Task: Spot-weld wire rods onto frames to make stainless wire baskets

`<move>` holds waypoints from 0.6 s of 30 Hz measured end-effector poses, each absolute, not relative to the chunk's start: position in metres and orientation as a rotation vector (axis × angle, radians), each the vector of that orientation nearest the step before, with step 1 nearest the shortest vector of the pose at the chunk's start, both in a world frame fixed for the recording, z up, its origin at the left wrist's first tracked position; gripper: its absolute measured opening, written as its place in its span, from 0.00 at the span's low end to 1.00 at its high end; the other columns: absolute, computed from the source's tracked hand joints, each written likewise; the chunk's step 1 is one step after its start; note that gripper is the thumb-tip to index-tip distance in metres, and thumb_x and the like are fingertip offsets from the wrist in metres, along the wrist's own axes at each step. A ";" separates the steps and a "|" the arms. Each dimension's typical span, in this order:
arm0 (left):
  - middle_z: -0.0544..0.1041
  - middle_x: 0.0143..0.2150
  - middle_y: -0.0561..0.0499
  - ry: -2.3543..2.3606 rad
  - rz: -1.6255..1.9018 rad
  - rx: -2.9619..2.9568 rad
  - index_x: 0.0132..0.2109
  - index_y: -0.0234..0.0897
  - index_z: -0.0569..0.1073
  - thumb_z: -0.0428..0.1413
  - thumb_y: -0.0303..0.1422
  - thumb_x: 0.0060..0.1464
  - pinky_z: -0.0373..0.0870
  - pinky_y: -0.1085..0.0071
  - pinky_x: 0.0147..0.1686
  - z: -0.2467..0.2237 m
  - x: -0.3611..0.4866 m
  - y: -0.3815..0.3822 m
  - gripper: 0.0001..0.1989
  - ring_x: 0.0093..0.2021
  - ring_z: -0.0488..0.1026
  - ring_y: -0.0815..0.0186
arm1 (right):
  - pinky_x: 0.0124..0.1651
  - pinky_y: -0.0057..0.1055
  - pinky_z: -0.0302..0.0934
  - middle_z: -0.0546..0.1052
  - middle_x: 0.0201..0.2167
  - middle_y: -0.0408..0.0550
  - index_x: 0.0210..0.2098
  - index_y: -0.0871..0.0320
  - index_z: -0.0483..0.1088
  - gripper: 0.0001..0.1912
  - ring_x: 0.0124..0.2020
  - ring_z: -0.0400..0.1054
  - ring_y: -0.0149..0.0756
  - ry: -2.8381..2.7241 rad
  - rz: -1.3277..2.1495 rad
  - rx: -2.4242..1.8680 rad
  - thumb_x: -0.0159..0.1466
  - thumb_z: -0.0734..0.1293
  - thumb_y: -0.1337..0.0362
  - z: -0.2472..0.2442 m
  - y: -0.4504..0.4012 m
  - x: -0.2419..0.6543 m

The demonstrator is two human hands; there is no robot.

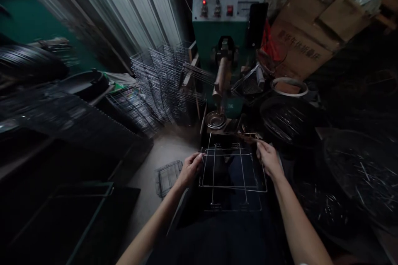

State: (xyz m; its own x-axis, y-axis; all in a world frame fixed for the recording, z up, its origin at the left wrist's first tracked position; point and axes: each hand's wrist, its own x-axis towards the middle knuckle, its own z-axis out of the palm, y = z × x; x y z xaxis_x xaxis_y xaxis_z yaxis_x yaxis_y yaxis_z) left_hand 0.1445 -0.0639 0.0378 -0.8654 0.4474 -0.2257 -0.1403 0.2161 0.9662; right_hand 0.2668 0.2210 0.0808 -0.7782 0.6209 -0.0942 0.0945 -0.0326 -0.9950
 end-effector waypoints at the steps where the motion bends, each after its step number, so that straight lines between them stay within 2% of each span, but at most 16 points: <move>1: 0.79 0.32 0.47 2.041 1.721 0.293 0.45 0.34 0.79 0.55 0.56 0.53 0.71 0.70 0.37 0.041 0.145 -0.067 0.29 0.36 0.75 0.62 | 0.17 0.25 0.46 0.60 0.15 0.36 0.45 0.60 0.75 0.23 0.16 0.51 0.28 -1.917 1.708 -0.722 0.60 0.69 0.47 0.086 0.216 0.270; 5: 0.78 0.35 0.47 2.107 1.834 0.410 0.48 0.33 0.79 0.55 0.52 0.57 0.69 0.71 0.38 0.058 0.138 -0.066 0.27 0.36 0.73 0.65 | 0.25 0.29 0.58 0.64 0.18 0.37 0.58 0.56 0.71 0.22 0.19 0.59 0.31 -2.121 1.292 -0.495 0.69 0.64 0.53 0.149 0.194 0.282; 9: 0.75 0.34 0.50 2.093 1.909 0.591 0.39 0.33 0.80 0.61 0.45 0.53 0.66 0.73 0.37 0.080 0.124 -0.053 0.18 0.34 0.69 0.69 | 0.24 0.29 0.59 0.65 0.18 0.37 0.59 0.55 0.71 0.20 0.18 0.60 0.30 -2.181 1.251 -0.390 0.70 0.63 0.56 0.192 0.180 0.277; 14: 0.71 0.27 0.55 1.963 1.883 0.555 0.36 0.34 0.76 0.61 0.42 0.52 0.61 0.77 0.29 0.109 0.123 -0.066 0.14 0.27 0.63 0.73 | 0.20 0.27 0.55 0.65 0.17 0.36 0.59 0.57 0.70 0.22 0.15 0.60 0.31 -2.143 1.178 -0.525 0.68 0.64 0.55 0.166 0.189 0.271; 18: 0.66 0.22 0.57 2.242 1.550 0.542 0.32 0.33 0.75 0.58 0.38 0.52 0.56 0.76 0.25 0.104 0.141 -0.087 0.11 0.24 0.60 0.73 | 0.27 0.32 0.62 0.76 0.24 0.44 0.61 0.56 0.69 0.24 0.21 0.69 0.37 -2.488 0.914 -0.665 0.67 0.63 0.56 0.119 0.190 0.278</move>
